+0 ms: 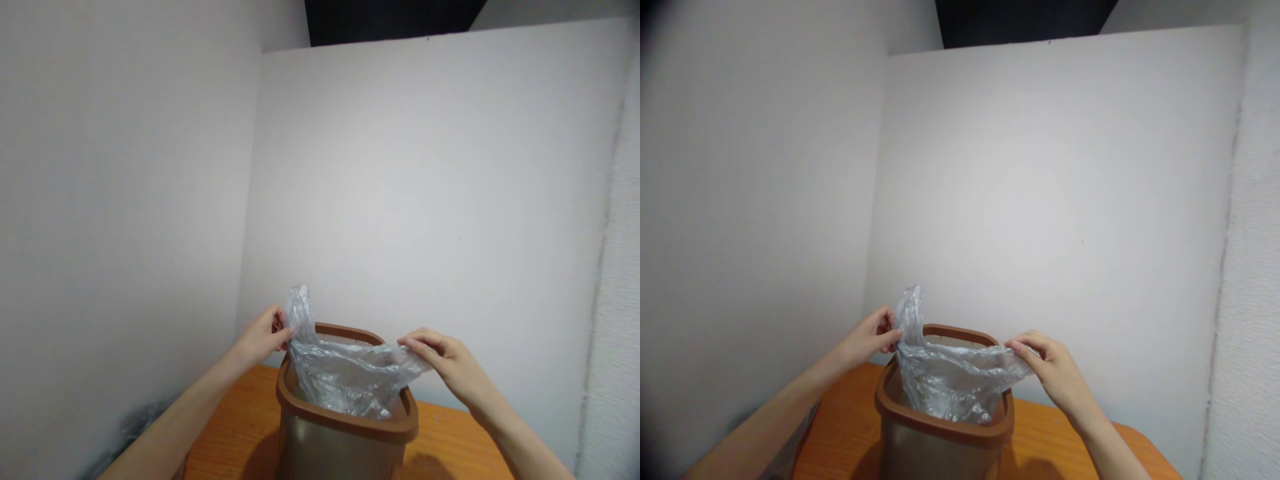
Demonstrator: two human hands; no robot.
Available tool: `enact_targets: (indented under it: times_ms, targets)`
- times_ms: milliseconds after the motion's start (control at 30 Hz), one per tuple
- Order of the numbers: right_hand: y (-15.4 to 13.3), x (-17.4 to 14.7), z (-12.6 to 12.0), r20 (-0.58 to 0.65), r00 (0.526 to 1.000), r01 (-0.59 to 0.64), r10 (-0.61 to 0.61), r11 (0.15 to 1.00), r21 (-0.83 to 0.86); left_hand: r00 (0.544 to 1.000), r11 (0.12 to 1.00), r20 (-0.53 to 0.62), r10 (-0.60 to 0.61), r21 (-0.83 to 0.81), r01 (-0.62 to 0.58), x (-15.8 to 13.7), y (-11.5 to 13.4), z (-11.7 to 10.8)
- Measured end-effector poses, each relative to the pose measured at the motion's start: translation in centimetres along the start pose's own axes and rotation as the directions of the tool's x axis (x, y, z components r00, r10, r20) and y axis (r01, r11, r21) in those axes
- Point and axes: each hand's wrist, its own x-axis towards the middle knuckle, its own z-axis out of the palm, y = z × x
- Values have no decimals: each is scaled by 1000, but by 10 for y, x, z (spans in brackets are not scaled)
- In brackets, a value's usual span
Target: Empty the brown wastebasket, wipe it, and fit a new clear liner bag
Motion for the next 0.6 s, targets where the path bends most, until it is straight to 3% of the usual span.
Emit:
enact_targets:
  times_ms: [100, 167, 233, 267, 333, 400, 433, 600]
  targets:
    - [3, -7, -10, -195, 981, -34, 21, 997, -66, 990, 1000, -142, -9, 27, 13, -7, -1, -9]
    - [-7, -12, -10, -329, 939, 51, -104, 985, -165, 950, 994, -304, 65, 105, -35, -15, 9, -12]
    - [-23, -17, -3, -306, 916, 187, -260, 950, -248, 891, 955, -383, 243, 258, -149, -24, 24, -13]
    - [-32, -18, 2, -230, 923, 246, -308, 933, -263, 881, 914, -332, 338, 340, -223, -28, 34, -13]
    - [-45, -20, 14, -30, 947, 298, -319, 913, -280, 895, 818, -72, 440, 443, -367, -33, 50, -11]
    - [-49, -20, 26, 133, 957, 290, -259, 891, -349, 899, 758, 185, 398, 485, -436, -34, 59, -8]
    - [-47, -20, 30, 181, 958, 280, -225, 873, -399, 896, 732, 252, 365, 518, -443, -33, 60, -7]
    - [-36, -17, 30, 224, 956, 277, -188, 830, -484, 900, 649, 281, 334, 624, -436, -29, 52, -9]
